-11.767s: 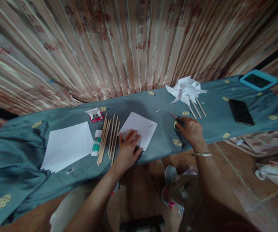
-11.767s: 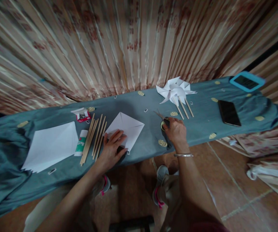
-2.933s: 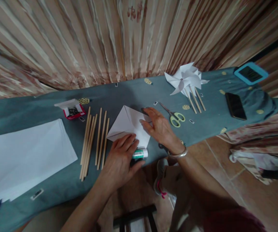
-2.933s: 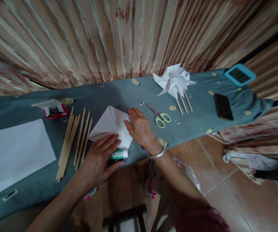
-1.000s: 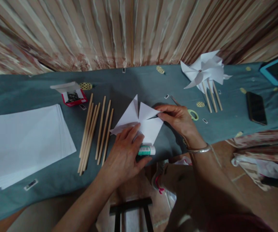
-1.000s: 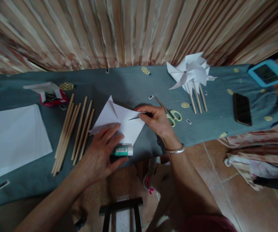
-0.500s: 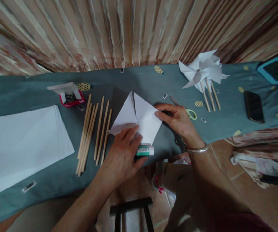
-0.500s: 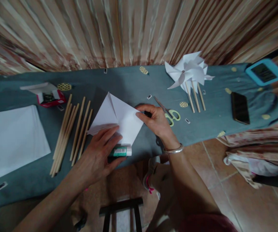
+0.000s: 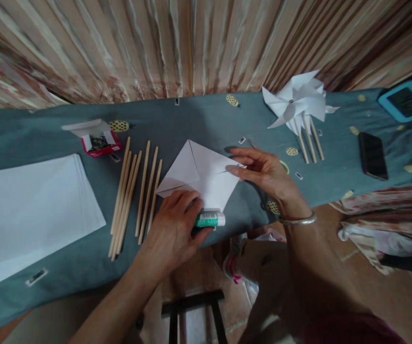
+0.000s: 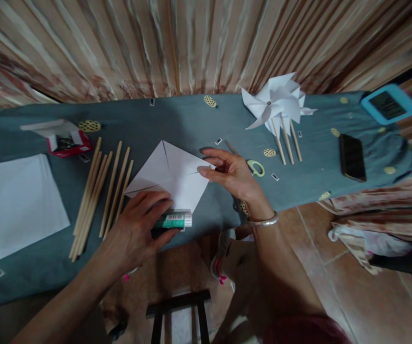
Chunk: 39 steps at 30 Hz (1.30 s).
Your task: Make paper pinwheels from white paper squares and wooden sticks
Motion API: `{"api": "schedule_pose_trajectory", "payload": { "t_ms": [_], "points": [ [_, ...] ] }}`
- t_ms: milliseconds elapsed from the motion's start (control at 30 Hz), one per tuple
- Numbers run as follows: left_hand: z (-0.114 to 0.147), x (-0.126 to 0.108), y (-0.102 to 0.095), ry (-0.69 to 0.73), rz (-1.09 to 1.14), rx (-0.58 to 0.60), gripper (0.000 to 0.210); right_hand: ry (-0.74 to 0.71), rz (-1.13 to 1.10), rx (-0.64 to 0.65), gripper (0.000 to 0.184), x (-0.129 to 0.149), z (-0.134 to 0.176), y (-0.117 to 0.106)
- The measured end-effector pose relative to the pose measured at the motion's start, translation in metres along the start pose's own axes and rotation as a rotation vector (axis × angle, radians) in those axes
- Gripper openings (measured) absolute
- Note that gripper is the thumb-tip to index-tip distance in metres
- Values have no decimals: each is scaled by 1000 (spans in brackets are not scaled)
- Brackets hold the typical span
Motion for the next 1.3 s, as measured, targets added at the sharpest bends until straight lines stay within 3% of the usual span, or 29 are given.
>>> {"api": "schedule_pose_trajectory", "payload": {
  "t_ms": [233,667,1300],
  "points": [
    [-1,-1,0,7,-4,17,30,33,-128,38,55,6,1,13],
    [1,-1,5,4,-11,39,38,100,-66,119,63,-2,2,20],
    [2,-2,3,24,0,8,43,113,-37,65,71,-14,-4,13]
  ]
}}
Point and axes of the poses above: each hand's wrist, its own z-axis away from the middle knuckle, its own y-axis out of the palm, x = y × z, the point moved 8 cm from there along -z, towards the middle knuckle, and after that the axes turned 9 degrees about x, right-handed, at the moved point
